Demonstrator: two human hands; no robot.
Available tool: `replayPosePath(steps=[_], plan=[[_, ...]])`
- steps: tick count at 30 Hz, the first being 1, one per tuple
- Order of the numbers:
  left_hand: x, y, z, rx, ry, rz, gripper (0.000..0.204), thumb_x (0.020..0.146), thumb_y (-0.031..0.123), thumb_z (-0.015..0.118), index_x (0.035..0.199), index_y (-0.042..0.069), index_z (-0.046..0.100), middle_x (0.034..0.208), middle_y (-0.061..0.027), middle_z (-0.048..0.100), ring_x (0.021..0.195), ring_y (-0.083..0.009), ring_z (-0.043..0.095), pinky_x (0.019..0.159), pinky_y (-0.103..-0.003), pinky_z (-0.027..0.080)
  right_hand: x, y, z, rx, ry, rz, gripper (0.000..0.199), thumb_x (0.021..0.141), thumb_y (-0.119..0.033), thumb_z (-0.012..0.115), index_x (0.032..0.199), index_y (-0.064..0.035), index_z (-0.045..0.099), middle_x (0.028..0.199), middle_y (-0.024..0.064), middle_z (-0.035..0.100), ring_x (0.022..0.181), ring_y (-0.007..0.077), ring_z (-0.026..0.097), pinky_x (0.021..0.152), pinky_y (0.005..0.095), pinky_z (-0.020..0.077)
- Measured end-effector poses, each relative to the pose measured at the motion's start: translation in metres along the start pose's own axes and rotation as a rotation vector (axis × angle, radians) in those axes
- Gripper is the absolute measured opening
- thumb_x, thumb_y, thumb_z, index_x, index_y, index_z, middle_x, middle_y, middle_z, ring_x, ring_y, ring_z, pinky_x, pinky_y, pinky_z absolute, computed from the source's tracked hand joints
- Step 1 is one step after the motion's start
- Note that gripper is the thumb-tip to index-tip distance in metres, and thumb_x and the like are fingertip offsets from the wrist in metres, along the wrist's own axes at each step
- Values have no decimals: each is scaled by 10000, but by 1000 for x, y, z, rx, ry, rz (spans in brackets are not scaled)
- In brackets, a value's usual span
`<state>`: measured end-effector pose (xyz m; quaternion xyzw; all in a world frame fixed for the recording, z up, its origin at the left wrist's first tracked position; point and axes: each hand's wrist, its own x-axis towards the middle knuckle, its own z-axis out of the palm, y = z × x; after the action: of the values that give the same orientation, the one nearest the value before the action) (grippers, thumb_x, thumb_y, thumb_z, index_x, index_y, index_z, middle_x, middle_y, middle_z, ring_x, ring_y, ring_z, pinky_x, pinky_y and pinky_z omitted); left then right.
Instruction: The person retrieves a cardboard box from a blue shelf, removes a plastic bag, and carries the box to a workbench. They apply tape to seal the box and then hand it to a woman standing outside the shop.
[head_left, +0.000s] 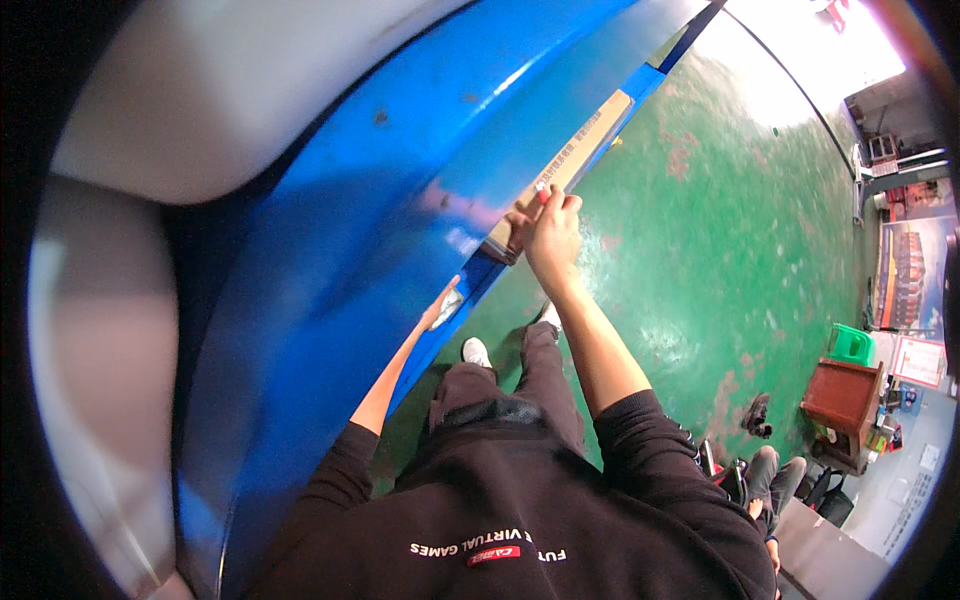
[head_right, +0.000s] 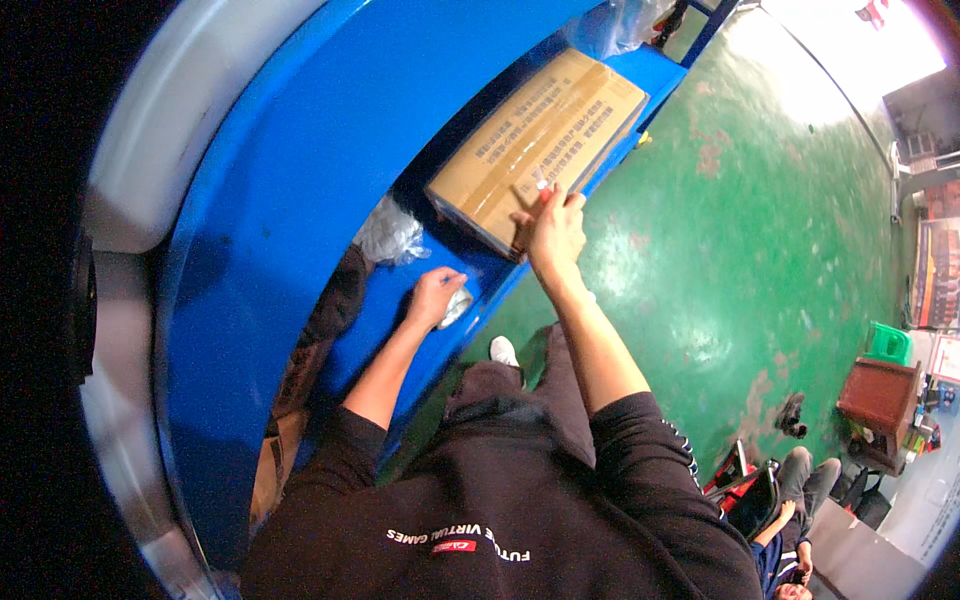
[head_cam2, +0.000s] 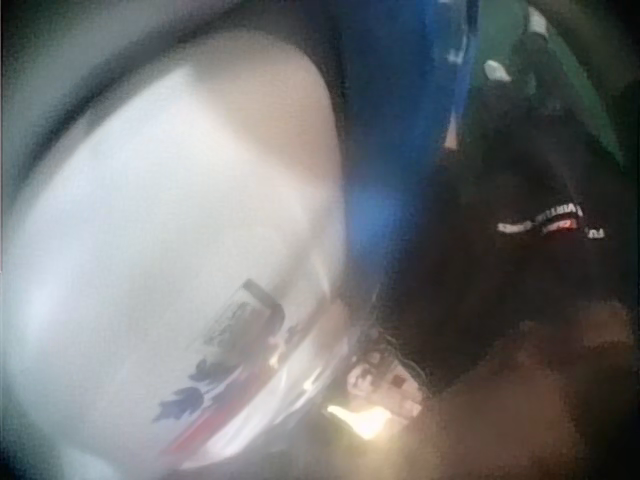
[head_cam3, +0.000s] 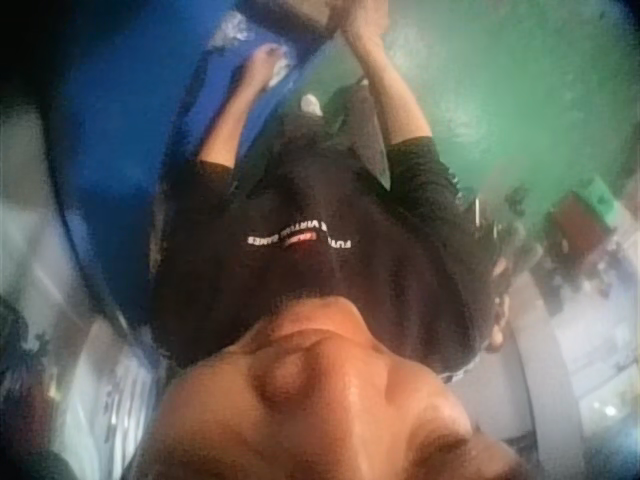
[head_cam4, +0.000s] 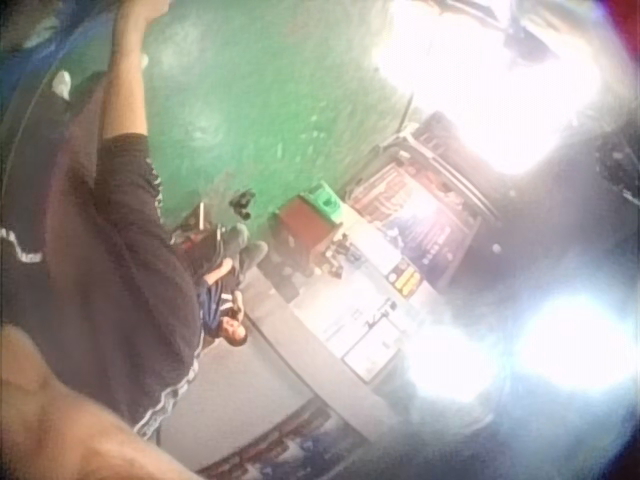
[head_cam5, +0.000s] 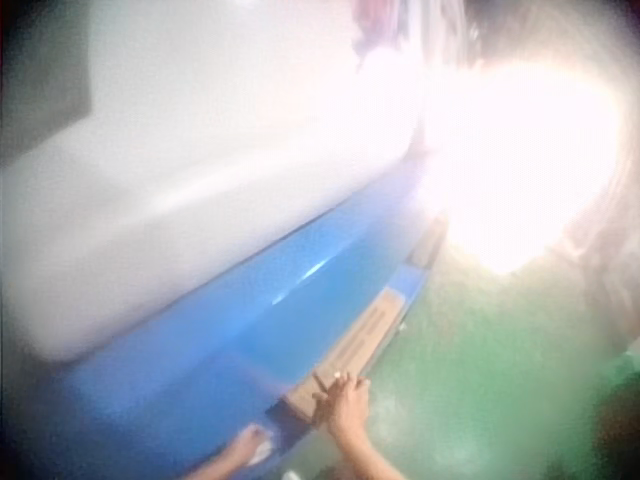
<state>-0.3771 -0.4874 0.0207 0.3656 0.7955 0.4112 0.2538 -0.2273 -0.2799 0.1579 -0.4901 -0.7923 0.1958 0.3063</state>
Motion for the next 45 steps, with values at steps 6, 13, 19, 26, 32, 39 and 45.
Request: replayPosePath(steps=[6, 13, 19, 26, 32, 39, 45], plan=[[16, 32, -10, -74, -200, -126, 267, 944, 264, 740, 954, -3, 738, 827, -149, 741, 742, -167, 667, 701, -366, 528, -16, 2, 5, 31, -298, -411, 263, 800, -239, 803, 941, -81, 646, 935, 93, 629, 875, 332, 644, 739, 428, 554], [31, 56, -14, 147, -202, 40, 304, 883, 179, 783, 1119, 13, 686, 1153, -210, 697, 1034, -279, 669, 899, -404, 520, -37, -16, 31, -161, -159, -273, 284, 829, -311, 795, 937, -87, 659, 932, 129, 619, 891, 327, 657, 688, 415, 559], [46, 72, -11, -437, -533, -312, 404, 934, -98, 568, 1317, 28, 539, 1187, -99, 676, 1096, -218, 656, 635, -352, 569, -40, -21, 42, -231, -228, -124, 311, 828, -347, 788, 962, -90, 675, 975, 133, 631, 925, 324, 661, 700, 411, 573], [49, 81, -17, -427, -555, -383, 431, 947, -51, 603, 1365, 9, 514, 1062, -124, 705, 872, -204, 678, 547, -354, 566, -54, -6, 7, -89, -194, -291, 200, 944, -250, 666, 997, -67, 603, 994, 153, 626, 913, 367, 667, 696, 439, 573], [48, 69, -5, -462, -442, -378, 214, 1029, 150, 561, 1149, -3, 649, 901, -143, 719, 751, -216, 675, 523, -362, 560, -106, -1, -13, -142, -502, -157, 211, 1015, -196, 520, 1024, 8, 574, 935, 259, 668, 796, 426, 702, 687, 507, 580], [50, 68, 0, -282, -380, -256, 203, 1031, 153, 550, 1080, 22, 698, 883, -102, 727, 762, -178, 669, 672, -351, 542, -88, -8, 16, -235, -554, -82, 346, 1027, -251, 505, 852, -41, 716, 828, 197, 748, 775, 338, 763, 668, 458, 612], [47, 71, 4, -363, -342, -320, 232, 1041, 222, 586, 1007, 24, 703, 820, -115, 710, 674, -196, 647, 542, -367, 524, -85, -11, 26, -304, -601, -12, 413, 1039, -304, 494, 854, -64, 773, 861, 191, 764, 796, 321, 774, 708, 450, 621]])
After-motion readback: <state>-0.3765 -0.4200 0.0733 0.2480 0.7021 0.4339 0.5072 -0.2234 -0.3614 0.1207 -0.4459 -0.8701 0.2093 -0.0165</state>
